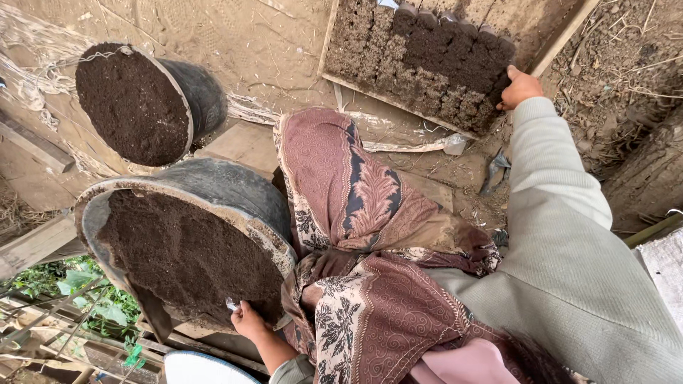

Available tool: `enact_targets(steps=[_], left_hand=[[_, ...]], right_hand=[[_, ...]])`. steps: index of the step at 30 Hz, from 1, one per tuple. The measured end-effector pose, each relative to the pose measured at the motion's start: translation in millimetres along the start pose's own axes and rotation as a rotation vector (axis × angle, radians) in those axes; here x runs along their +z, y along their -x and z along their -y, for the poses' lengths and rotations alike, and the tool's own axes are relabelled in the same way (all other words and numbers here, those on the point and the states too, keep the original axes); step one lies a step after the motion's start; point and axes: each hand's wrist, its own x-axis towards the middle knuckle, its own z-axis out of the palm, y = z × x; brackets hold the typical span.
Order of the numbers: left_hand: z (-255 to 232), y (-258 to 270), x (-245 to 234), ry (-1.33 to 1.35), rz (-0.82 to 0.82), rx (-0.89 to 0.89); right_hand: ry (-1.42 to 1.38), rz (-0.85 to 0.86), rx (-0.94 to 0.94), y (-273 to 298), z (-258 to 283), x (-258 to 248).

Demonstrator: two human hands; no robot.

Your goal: The person scoops soil from a large basin, mixes it with a small amount of white powder from a packet, and forms the mixture into small pellets. They then place the formed pellets into a wooden tray.

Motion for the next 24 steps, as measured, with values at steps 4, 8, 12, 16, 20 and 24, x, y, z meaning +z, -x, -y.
enact_targets(steps=[4, 8, 12, 16, 20, 24], left_hand=[[2.3, 4.7, 5.8, -0.116, -0.147, 0.277], [27.6, -3.1, 19.1, -0.112, -0.362, 0.587], [-10.5, 30.9, 12.2, -0.067, -0.351, 0.506], [-21.3, 37.5, -0.4, 0.206, -0.330, 0.379], [-39.7, 50.4, -28.6, 0.530, -0.304, 0.233], [-27.5, 43.4, -33.2, 0.761, -0.338, 0.119]], right_hand=[[0.240, 0.043, -0.055, -11.9, 9.2, 7.1], [0.246, -0.374, -0.878, -13.2, 65.2, 56.6], [0.169, -0.294, -1.550, 170.6, 194.7, 111.5], [0.385, 0.047, -1.881, 316.2, 292.7, 206.5], [0.664, 0.122, -1.761, 376.4, 349.0, 307.9], [0.714, 0.028, -1.591, 392.0, 331.2, 370.1]])
